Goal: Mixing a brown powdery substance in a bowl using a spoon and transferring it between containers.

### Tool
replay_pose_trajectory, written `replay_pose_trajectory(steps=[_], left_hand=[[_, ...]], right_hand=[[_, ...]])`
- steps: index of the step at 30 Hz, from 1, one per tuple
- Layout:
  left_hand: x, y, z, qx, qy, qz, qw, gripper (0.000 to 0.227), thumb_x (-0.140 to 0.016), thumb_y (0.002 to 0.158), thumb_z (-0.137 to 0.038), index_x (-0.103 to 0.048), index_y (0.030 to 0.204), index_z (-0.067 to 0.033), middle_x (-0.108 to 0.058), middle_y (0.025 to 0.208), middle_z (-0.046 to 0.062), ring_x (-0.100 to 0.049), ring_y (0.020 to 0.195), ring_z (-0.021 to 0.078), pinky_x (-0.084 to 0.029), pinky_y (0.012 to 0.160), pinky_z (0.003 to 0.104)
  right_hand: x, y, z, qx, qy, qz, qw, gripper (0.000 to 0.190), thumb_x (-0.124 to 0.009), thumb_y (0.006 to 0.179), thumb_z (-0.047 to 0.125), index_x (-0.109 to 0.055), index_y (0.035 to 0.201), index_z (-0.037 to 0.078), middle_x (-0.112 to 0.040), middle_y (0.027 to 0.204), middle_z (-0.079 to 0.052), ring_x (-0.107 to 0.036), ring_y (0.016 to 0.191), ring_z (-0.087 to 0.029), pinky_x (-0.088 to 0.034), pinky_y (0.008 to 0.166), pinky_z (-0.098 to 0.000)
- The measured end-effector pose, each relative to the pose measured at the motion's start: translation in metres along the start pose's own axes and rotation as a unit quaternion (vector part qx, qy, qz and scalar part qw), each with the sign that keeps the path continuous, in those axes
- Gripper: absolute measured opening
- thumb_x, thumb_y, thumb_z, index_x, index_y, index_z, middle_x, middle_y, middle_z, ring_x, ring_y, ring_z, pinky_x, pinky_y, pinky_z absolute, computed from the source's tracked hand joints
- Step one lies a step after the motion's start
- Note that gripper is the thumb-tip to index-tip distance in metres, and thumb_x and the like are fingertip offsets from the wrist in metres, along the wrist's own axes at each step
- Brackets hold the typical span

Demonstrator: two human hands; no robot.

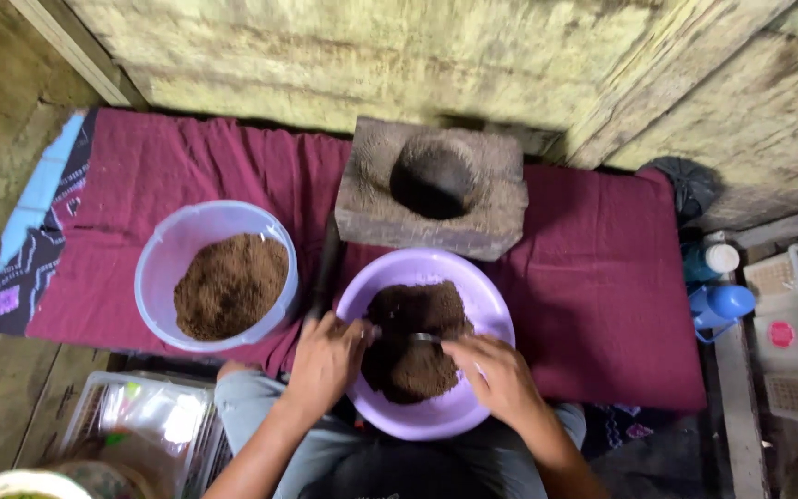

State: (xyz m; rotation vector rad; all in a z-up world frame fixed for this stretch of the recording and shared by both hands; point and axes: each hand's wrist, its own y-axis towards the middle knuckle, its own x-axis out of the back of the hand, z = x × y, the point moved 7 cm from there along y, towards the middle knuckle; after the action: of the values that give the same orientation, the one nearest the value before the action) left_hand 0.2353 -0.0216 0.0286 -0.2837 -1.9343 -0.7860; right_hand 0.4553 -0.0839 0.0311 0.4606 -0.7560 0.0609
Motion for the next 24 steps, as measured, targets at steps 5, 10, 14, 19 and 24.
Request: replay_pose_trajectory(steps=[5,10,14,19,24], left_hand=[[-0.019,-0.014,0.003,0.013,-0.018,0.055,0.998,0.012,-0.064,0.092,-0.023,-0.071,0.097,-0.0144,-0.072,0.073,0.0,-0.062,0.078,0.018,-0.043,0.072,0.032],[-0.028,-0.013,0.001,0.011,-0.004,0.072,0.997,0.019,-0.058,0.095,-0.023,-0.068,0.106,-0.0118,-0.073,0.078,0.004,-0.061,0.083,0.0197,-0.04,0.073,0.034],[-0.024,-0.023,0.002,0.006,0.033,0.026,0.999,0.026,-0.06,0.092,-0.019,-0.07,0.115,-0.0105,-0.076,0.098,0.001,-0.062,0.09,0.0215,-0.043,0.077,0.035],[-0.032,-0.02,-0.009,0.009,-0.004,0.045,0.999,0.019,-0.062,0.096,-0.019,-0.07,0.108,-0.0084,-0.071,0.079,0.003,-0.06,0.083,0.0184,-0.041,0.073,0.034],[-0.009,-0.017,-0.017,0.019,-0.042,0.043,0.998,0.018,-0.065,0.094,-0.02,-0.074,0.107,-0.0113,-0.075,0.087,0.001,-0.059,0.08,0.0182,-0.041,0.074,0.032]], right_hand=[[0.0,-0.023,0.012,0.004,-0.002,0.029,1.0,0.025,-0.065,0.079,0.002,-0.073,0.102,0.006,-0.076,0.094,-0.004,-0.07,0.085,-0.021,-0.056,0.077,-0.0314],[-0.011,-0.029,-0.028,0.014,-0.007,-0.068,0.998,0.018,-0.06,0.091,0.005,-0.071,0.106,0.006,-0.073,0.077,-0.005,-0.063,0.06,-0.013,-0.052,0.054,-0.024],[-0.001,-0.034,-0.051,-0.021,-0.243,-0.136,0.96,0.021,-0.066,0.088,0.003,-0.076,0.107,0.004,-0.079,0.099,-0.007,-0.07,0.081,-0.018,-0.05,0.069,-0.0287],[-0.036,-0.047,-0.049,-0.013,-0.175,-0.117,0.978,0.022,-0.065,0.091,0.005,-0.072,0.111,0.002,-0.076,0.081,-0.008,-0.067,0.069,-0.015,-0.056,0.071,-0.0266],[0.0,-0.04,0.013,0.009,-0.11,-0.026,0.994,0.029,-0.068,0.08,0.003,-0.072,0.109,0.004,-0.077,0.102,-0.005,-0.07,0.093,-0.02,-0.052,0.083,-0.0332]])
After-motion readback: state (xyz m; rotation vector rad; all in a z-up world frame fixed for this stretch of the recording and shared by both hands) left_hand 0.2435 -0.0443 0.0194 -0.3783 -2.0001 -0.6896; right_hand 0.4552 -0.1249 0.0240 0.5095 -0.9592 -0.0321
